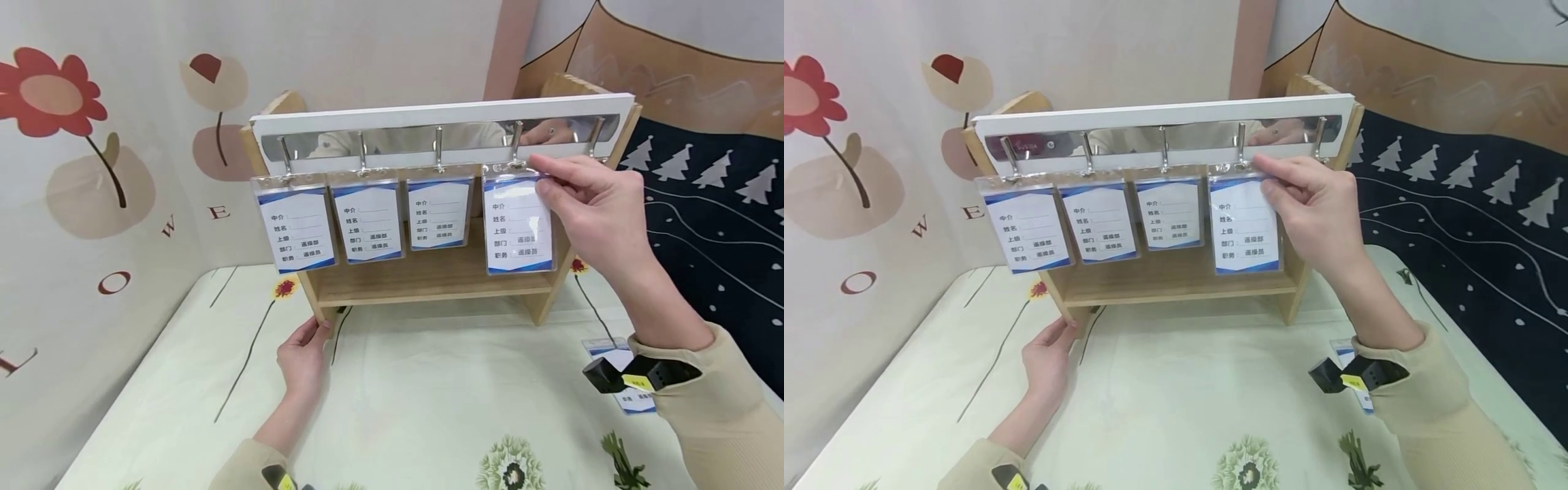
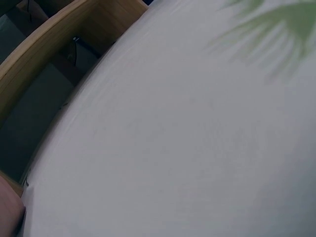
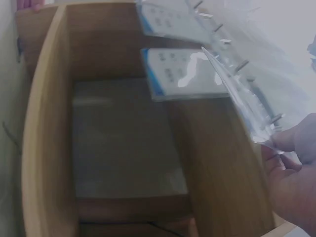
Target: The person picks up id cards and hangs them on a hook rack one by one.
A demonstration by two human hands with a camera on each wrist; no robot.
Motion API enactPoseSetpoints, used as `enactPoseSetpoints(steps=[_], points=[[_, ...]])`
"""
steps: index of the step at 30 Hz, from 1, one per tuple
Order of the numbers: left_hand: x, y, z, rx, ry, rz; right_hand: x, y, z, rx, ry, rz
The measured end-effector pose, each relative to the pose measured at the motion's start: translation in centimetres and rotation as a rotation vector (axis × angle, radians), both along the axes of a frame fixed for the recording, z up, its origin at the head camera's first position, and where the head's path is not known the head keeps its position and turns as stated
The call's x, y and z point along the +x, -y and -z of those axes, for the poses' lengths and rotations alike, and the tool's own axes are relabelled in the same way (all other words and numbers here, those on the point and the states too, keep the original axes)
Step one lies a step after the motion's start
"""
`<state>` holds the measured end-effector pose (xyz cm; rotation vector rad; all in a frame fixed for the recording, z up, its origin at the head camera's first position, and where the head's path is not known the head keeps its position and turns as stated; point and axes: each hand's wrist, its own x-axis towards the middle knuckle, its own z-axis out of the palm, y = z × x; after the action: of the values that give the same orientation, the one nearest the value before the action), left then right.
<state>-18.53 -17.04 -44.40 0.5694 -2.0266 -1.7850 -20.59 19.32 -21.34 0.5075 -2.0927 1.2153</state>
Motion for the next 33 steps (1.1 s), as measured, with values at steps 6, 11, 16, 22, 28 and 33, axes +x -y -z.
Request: enactPoseSetpoints(steps=[6, 11, 16, 22, 28, 33], points=[[-0.1, -0.1, 0.0, -0.002, -0.002, -0.009, -1.6, 0.1, 1.4, -0.058, -0.178, -0.048], [-0.1, -0.1, -0.1, -0.002, 0.007, 0.003, -2.7, 0.0, 2.2, -0.016, -0.318, -0.051], [0.0, -0.1, -0.3, -0.006, 0.009, 0.001, -2.9, 0.2, 2.7, 0.011, -0.354, -0.004], [-0.1, -0.3, -0.1, 0.000, 0.001, -0.007, -2.6, 0.8, 3.3, -0.175, -0.310, -0.043], [0.0, -0.4, -0.2, -0.002, -0.014, -0.006, -2.3, 0.6, 4.0, -0.232, -0.322, -0.056], [0.0, -0.3, -0.2, -0.001, -0.004, -0.008, -1.7, 0.4, 4.2, -0.230, -0.308, -0.066]])
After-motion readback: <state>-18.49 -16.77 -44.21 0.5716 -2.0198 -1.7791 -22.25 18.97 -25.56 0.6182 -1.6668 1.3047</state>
